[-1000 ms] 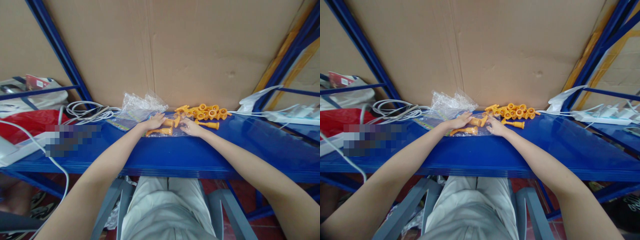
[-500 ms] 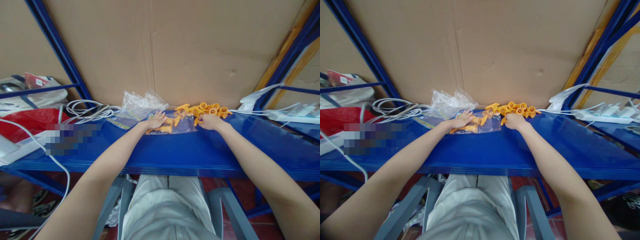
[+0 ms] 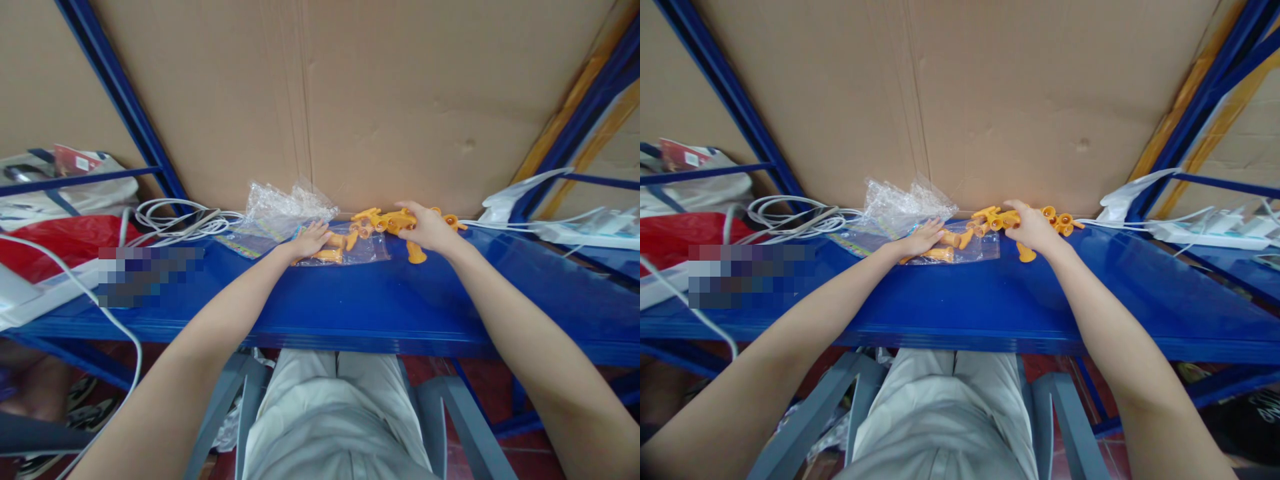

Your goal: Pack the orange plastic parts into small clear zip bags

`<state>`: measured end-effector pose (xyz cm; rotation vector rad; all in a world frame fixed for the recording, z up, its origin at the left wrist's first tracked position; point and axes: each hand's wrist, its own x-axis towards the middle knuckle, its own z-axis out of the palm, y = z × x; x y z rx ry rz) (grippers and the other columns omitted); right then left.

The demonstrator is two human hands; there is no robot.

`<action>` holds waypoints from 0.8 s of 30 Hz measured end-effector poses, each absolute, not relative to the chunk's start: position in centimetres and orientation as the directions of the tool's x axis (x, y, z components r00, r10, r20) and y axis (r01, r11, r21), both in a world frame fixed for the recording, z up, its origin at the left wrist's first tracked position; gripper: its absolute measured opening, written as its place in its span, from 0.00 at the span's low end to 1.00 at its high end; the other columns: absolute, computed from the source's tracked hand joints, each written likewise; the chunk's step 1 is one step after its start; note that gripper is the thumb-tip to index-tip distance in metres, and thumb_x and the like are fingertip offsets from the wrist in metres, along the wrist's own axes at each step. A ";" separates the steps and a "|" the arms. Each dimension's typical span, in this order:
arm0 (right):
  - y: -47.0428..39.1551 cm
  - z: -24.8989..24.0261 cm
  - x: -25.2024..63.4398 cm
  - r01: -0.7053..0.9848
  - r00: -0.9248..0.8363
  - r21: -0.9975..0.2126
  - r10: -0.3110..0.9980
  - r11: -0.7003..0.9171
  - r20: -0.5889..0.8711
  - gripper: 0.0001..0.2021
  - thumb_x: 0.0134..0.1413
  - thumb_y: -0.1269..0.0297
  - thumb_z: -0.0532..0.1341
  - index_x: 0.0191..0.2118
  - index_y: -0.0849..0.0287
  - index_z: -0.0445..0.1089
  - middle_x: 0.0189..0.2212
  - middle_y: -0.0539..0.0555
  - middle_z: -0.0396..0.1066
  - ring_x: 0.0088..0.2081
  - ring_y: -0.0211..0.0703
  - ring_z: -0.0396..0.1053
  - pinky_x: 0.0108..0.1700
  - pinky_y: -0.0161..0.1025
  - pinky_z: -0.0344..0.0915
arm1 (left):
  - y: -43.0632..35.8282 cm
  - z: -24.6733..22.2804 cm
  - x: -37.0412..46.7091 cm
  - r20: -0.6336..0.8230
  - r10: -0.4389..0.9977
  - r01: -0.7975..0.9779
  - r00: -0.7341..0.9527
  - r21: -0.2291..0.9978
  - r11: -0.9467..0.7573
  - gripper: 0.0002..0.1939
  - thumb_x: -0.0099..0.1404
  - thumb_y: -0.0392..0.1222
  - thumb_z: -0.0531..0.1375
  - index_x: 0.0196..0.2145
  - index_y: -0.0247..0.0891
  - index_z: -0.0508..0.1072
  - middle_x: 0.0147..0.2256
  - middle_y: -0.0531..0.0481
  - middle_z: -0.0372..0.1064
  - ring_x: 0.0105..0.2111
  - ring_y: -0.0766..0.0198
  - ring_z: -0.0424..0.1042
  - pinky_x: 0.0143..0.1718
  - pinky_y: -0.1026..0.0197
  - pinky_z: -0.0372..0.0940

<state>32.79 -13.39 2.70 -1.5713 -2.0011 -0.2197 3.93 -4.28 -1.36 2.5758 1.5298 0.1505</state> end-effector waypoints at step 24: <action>-13.3 1.0 27.3 -0.238 0.181 -0.967 0.974 -0.088 -0.133 0.12 0.58 0.83 0.47 0.34 0.59 0.60 0.22 0.53 0.71 0.23 0.36 0.73 0.30 0.31 0.73 | -2.3 -2.8 3.5 0.126 0.851 0.827 0.510 0.201 -0.525 0.35 0.73 0.55 0.35 0.71 0.37 0.51 0.72 0.45 0.39 0.72 0.54 0.38 0.70 0.50 0.38</action>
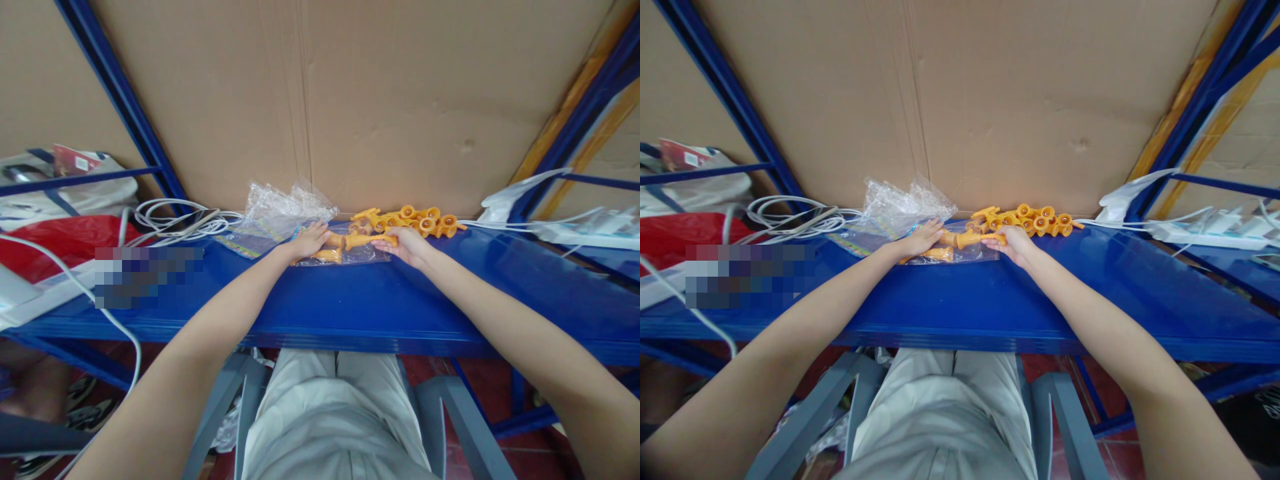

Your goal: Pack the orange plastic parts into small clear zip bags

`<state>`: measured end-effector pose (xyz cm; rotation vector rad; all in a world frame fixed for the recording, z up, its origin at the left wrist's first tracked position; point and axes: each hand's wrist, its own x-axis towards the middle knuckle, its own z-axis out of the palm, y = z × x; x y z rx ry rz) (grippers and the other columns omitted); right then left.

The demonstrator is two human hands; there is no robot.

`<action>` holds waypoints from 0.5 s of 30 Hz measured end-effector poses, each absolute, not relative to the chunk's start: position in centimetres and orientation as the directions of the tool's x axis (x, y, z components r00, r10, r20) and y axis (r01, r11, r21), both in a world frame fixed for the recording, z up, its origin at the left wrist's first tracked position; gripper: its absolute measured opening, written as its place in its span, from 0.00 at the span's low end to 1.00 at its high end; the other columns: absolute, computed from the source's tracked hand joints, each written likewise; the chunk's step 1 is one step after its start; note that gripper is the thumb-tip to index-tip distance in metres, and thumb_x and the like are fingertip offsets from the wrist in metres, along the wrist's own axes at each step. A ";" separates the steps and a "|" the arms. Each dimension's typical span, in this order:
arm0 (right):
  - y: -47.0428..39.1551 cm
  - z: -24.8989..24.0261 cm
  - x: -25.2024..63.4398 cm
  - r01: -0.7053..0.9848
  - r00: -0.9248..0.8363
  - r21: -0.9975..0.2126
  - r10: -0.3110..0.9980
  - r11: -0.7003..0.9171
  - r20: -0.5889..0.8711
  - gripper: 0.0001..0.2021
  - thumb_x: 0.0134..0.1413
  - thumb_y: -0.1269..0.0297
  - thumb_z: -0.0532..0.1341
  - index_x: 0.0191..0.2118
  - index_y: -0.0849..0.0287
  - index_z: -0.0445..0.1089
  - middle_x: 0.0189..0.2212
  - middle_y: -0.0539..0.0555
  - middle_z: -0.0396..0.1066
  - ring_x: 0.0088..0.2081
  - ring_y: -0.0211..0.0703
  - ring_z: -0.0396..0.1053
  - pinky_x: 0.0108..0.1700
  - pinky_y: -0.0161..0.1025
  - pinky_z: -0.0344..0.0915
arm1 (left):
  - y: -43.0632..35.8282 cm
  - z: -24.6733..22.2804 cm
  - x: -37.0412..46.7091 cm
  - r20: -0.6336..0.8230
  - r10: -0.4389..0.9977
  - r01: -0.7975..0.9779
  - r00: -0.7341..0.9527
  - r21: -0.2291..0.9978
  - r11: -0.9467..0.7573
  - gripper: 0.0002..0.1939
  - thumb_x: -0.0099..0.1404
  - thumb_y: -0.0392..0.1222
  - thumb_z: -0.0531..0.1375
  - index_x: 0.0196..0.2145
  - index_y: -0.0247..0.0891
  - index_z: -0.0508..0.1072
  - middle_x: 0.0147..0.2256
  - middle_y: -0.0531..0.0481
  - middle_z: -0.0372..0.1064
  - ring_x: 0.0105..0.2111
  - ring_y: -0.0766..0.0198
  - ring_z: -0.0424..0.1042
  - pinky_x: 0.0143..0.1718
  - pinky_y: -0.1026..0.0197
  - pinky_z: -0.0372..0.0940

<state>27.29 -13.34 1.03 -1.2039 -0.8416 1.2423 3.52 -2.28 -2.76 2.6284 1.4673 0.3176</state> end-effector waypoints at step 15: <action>-12.9 0.4 27.4 -0.392 0.016 -0.897 0.974 -0.203 -0.227 0.15 0.61 0.82 0.45 0.46 0.65 0.64 0.30 0.59 0.74 0.31 0.39 0.76 0.36 0.32 0.74 | -2.1 -3.0 3.5 0.167 0.860 0.798 0.483 0.321 -0.510 0.36 0.73 0.57 0.35 0.70 0.37 0.54 0.72 0.45 0.40 0.72 0.56 0.37 0.70 0.51 0.37</action>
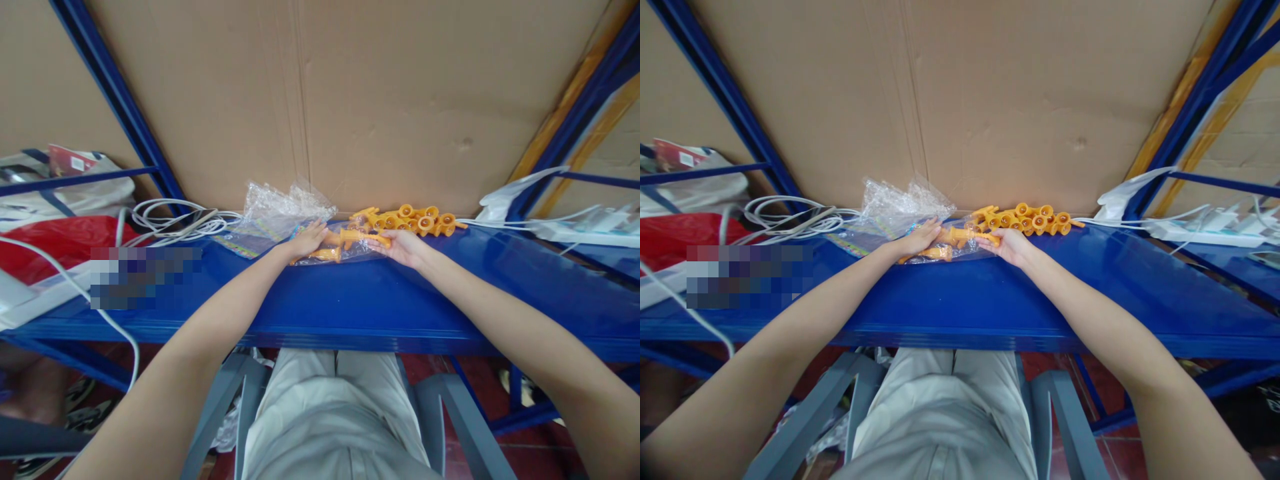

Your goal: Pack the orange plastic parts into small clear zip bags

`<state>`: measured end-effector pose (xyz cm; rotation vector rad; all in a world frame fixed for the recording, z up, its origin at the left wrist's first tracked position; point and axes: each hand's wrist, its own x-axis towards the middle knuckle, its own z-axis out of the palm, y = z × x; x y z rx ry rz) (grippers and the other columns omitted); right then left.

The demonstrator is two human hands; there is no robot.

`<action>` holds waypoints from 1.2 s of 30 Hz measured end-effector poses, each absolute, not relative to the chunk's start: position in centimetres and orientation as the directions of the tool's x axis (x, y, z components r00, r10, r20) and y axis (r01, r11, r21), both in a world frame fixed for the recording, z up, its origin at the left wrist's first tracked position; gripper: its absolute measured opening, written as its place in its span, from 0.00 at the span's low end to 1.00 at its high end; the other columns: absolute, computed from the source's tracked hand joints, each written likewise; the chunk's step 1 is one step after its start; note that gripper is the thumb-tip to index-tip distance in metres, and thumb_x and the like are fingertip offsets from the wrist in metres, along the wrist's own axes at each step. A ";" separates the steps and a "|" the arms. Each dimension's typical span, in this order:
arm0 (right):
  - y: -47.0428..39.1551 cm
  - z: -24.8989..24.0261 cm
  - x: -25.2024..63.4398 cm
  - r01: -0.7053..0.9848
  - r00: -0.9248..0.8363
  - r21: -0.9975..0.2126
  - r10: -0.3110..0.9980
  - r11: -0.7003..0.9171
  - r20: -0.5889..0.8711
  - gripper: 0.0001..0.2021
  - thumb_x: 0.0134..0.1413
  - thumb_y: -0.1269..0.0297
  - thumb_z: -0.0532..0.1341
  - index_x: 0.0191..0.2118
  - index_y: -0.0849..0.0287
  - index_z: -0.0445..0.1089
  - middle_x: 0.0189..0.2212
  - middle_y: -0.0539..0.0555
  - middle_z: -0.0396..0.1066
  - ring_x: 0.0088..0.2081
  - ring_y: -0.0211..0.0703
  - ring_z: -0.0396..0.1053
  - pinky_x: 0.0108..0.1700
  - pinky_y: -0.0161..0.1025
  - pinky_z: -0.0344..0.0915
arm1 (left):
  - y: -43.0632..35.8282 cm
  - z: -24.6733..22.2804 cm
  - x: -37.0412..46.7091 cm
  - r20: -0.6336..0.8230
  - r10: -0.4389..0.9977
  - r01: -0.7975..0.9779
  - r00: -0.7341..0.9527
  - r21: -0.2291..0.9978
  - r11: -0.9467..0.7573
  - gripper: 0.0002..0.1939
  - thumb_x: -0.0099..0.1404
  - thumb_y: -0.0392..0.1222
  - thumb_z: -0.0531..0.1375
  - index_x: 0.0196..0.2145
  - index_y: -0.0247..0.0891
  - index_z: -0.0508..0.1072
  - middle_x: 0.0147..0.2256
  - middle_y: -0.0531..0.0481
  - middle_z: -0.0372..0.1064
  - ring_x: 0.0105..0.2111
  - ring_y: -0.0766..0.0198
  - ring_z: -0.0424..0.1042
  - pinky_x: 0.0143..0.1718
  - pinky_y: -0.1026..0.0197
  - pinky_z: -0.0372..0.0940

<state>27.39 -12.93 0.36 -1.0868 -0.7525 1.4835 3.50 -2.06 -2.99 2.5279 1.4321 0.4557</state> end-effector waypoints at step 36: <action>-13.3 -0.3 25.7 -0.008 0.130 -0.983 0.974 -0.185 -0.184 0.08 0.56 0.85 0.60 0.38 0.69 0.70 0.18 0.53 0.72 0.20 0.36 0.72 0.28 0.30 0.74 | -1.8 -3.3 4.6 0.301 0.887 0.778 0.349 0.435 -0.454 0.34 0.74 0.57 0.39 0.67 0.34 0.59 0.70 0.40 0.47 0.71 0.55 0.45 0.69 0.52 0.43</action>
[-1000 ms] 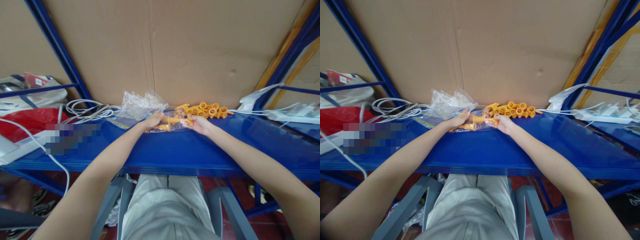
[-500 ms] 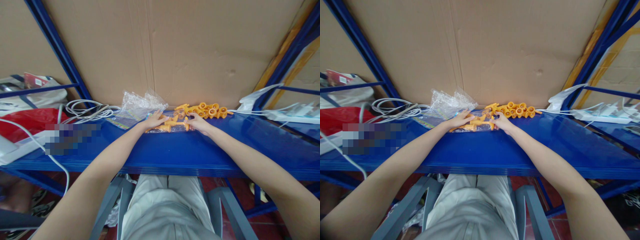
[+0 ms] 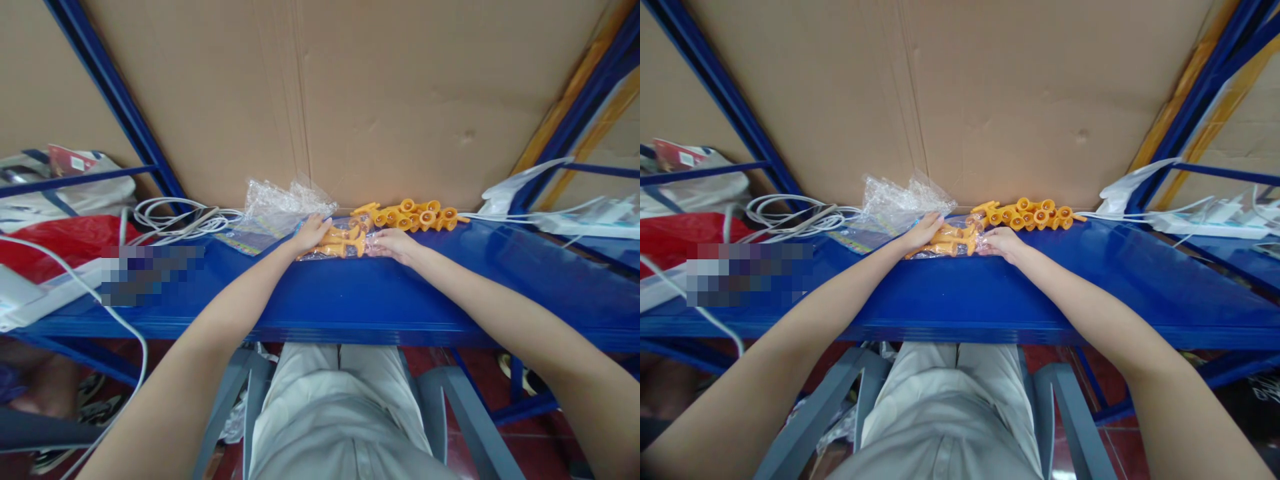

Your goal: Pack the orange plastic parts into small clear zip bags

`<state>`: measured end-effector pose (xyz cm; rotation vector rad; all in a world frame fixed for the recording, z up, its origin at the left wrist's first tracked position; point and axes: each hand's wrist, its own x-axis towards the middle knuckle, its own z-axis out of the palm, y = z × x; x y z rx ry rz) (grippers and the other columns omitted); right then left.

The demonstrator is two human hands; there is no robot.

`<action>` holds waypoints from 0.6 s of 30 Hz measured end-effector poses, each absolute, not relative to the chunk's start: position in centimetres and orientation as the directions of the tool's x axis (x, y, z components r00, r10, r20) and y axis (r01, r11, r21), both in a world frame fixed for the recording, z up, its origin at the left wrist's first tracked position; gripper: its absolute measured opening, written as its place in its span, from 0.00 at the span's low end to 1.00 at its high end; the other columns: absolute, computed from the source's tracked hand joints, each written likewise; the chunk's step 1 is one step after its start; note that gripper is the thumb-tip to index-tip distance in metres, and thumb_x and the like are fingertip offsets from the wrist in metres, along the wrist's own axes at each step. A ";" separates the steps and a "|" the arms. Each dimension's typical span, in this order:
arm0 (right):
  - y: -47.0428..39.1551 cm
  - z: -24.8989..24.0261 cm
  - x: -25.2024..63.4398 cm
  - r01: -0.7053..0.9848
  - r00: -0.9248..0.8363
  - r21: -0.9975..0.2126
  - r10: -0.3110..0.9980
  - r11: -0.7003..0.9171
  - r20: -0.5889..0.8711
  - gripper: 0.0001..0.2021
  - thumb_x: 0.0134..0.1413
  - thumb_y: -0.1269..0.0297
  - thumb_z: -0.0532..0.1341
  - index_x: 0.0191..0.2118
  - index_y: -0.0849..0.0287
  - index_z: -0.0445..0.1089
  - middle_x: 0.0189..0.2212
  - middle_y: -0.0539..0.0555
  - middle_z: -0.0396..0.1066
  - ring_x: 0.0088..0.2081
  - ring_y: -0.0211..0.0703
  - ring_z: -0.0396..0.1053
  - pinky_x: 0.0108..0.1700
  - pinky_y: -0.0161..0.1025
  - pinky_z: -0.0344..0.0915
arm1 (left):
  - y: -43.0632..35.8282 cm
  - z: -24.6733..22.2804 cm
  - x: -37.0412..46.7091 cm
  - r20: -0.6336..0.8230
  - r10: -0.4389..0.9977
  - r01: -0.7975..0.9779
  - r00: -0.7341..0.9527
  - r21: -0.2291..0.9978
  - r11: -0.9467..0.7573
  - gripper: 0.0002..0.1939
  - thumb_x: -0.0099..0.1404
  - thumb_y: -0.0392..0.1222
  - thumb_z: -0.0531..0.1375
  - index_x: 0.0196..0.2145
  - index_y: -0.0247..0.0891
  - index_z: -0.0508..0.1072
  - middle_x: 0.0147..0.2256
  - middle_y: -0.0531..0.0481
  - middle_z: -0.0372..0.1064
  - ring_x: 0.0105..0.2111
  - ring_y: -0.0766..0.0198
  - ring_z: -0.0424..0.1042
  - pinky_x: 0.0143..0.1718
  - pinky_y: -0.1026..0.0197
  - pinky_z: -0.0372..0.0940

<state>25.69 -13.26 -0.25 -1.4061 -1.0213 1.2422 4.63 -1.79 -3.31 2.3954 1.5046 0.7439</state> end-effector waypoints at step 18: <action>-9.0 -0.7 25.4 0.325 -0.220 -0.932 0.972 0.158 0.087 0.08 0.46 0.73 0.71 0.22 0.62 0.72 0.22 0.51 0.73 0.22 0.33 0.66 0.26 0.30 0.63 | -3.4 -1.5 3.2 0.363 0.838 0.683 0.407 0.488 -0.543 0.24 0.71 0.49 0.48 0.51 0.39 0.78 0.54 0.49 0.75 0.57 0.53 0.70 0.61 0.55 0.61</action>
